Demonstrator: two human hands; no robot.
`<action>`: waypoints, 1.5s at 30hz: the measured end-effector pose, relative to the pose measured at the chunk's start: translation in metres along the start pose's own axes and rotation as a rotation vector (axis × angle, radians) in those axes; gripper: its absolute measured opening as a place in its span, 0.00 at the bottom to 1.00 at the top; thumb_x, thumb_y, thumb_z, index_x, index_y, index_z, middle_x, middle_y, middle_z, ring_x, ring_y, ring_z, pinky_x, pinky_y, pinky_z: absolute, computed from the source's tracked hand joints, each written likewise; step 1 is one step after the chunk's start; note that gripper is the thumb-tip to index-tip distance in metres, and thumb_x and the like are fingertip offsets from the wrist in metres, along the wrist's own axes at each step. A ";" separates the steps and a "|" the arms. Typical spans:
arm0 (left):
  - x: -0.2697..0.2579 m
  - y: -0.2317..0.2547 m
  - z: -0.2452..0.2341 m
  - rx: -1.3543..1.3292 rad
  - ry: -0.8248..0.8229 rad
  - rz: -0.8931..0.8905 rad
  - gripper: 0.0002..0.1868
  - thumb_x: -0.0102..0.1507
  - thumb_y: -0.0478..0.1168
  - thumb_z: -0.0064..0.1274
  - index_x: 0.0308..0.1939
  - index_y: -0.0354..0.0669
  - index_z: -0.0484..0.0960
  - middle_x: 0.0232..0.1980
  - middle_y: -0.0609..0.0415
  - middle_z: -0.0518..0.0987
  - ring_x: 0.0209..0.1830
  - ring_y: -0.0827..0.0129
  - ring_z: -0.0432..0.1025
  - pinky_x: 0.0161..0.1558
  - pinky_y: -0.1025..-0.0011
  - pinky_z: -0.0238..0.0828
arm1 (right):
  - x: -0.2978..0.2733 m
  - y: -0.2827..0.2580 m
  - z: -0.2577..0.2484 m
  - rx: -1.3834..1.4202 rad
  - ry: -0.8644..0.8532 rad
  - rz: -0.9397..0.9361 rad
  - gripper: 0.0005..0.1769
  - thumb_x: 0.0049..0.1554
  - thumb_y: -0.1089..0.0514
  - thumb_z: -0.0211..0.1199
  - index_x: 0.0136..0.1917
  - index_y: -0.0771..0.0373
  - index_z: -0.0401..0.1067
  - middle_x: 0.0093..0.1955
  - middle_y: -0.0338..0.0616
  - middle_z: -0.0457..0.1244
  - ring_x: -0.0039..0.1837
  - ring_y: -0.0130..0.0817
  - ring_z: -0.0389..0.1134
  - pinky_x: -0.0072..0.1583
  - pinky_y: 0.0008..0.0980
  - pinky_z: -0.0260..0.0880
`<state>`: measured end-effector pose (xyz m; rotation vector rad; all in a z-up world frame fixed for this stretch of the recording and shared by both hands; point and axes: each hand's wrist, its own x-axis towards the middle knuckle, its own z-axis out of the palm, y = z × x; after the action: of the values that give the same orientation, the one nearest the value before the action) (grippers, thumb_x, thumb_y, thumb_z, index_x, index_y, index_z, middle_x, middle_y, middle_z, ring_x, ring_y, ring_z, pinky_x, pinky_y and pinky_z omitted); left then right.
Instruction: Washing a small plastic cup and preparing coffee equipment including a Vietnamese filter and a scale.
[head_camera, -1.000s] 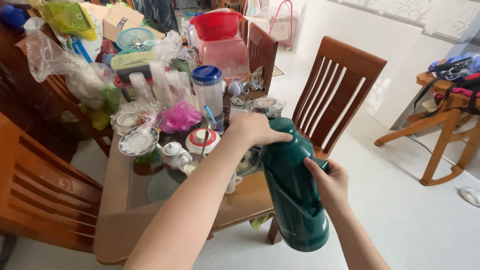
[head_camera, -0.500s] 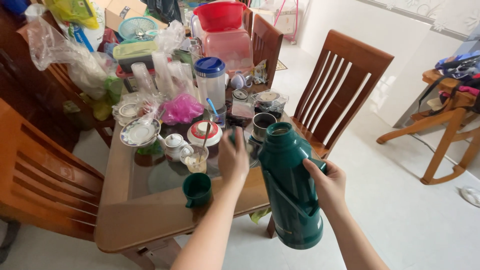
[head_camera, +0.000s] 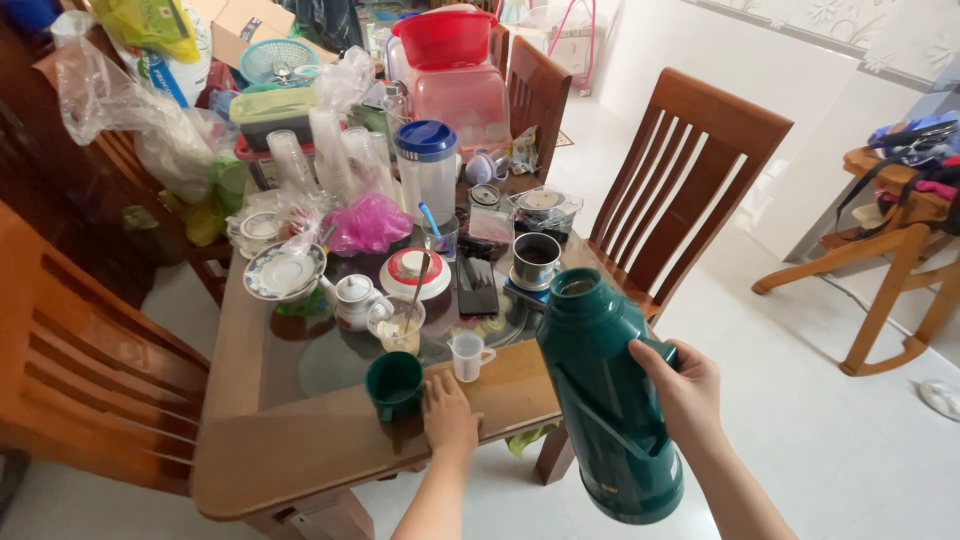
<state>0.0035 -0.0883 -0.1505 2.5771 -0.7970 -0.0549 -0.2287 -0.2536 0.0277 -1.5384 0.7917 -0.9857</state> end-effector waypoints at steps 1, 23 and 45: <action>0.004 0.005 -0.007 -0.005 -0.003 0.007 0.57 0.49 0.46 0.74 0.74 0.35 0.54 0.75 0.35 0.60 0.75 0.45 0.54 0.71 0.56 0.53 | 0.000 0.002 -0.001 -0.005 0.008 -0.002 0.17 0.58 0.54 0.70 0.33 0.66 0.73 0.29 0.32 0.59 0.32 0.20 0.54 0.34 0.23 0.52; -0.004 0.068 0.073 -1.100 0.108 -0.333 0.17 0.63 0.40 0.55 0.54 0.39 0.76 0.53 0.48 0.79 0.53 0.61 0.75 0.54 0.63 0.71 | 0.007 0.004 0.036 -0.458 -0.131 0.202 0.21 0.55 0.47 0.69 0.40 0.71 0.79 0.31 0.45 0.69 0.32 0.28 0.68 0.35 0.30 0.69; -0.045 0.124 0.026 -1.676 -0.728 -0.768 0.31 0.68 0.48 0.31 0.77 0.64 0.55 0.77 0.56 0.64 0.74 0.64 0.62 0.68 0.54 0.66 | 0.052 -0.012 0.083 -1.016 -0.368 0.142 0.24 0.53 0.39 0.68 0.44 0.63 0.82 0.38 0.50 0.72 0.40 0.40 0.75 0.49 0.38 0.74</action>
<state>-0.1037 -0.1650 -0.1258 0.9910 0.2029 -1.2826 -0.1314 -0.2621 0.0430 -2.3760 1.1908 -0.1200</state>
